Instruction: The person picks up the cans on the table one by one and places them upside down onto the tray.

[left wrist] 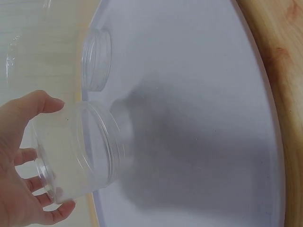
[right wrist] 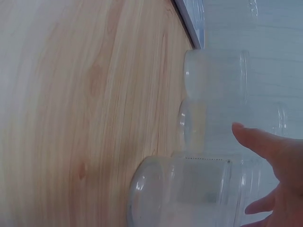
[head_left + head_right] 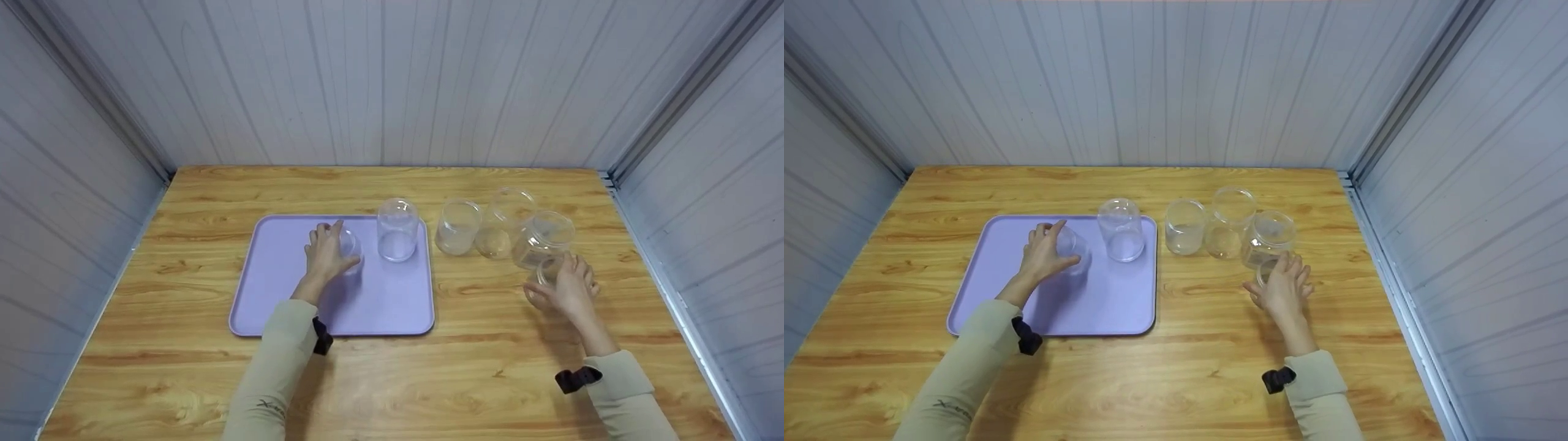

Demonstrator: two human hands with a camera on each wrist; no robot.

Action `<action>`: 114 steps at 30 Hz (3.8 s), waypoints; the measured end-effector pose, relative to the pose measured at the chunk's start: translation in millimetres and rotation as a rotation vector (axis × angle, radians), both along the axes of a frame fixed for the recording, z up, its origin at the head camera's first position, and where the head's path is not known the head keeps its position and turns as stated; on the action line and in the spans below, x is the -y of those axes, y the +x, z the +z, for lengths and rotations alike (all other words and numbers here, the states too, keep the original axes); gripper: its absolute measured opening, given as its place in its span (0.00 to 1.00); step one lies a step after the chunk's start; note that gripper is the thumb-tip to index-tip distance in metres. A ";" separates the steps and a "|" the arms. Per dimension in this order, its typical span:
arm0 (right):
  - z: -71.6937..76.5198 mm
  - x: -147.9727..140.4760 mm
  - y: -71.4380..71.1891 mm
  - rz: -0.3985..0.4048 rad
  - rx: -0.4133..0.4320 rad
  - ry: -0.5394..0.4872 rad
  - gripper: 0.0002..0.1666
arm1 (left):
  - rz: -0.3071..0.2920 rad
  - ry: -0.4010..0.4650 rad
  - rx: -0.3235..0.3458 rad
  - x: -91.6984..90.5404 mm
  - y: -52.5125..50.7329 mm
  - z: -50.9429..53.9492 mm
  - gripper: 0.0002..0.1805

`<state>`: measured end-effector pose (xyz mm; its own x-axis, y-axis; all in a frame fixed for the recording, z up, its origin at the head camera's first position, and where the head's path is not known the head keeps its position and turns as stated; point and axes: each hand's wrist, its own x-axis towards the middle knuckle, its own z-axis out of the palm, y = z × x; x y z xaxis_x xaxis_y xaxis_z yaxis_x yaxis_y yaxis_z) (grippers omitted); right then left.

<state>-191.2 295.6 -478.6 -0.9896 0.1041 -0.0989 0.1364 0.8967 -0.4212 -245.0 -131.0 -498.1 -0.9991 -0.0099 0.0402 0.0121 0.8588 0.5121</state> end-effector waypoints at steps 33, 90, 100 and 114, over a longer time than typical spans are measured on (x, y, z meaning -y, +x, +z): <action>-4.0 -5.2 -11.8 -0.065 0.085 -0.051 0.73 | 0.034 -0.072 0.131 4.0 -30.5 0.0 0.46; 14.7 2.9 4.8 0.044 -0.085 0.009 0.54 | -0.019 -0.154 0.134 5.7 -35.9 24.4 0.50; 34.2 15.7 9.1 0.067 -0.143 -0.024 0.55 | -0.026 -0.160 0.003 11.2 -27.8 48.8 0.43; 52.0 27.8 10.0 0.097 -0.199 -0.068 0.56 | 0.005 -0.090 -0.087 13.6 -16.5 73.8 0.36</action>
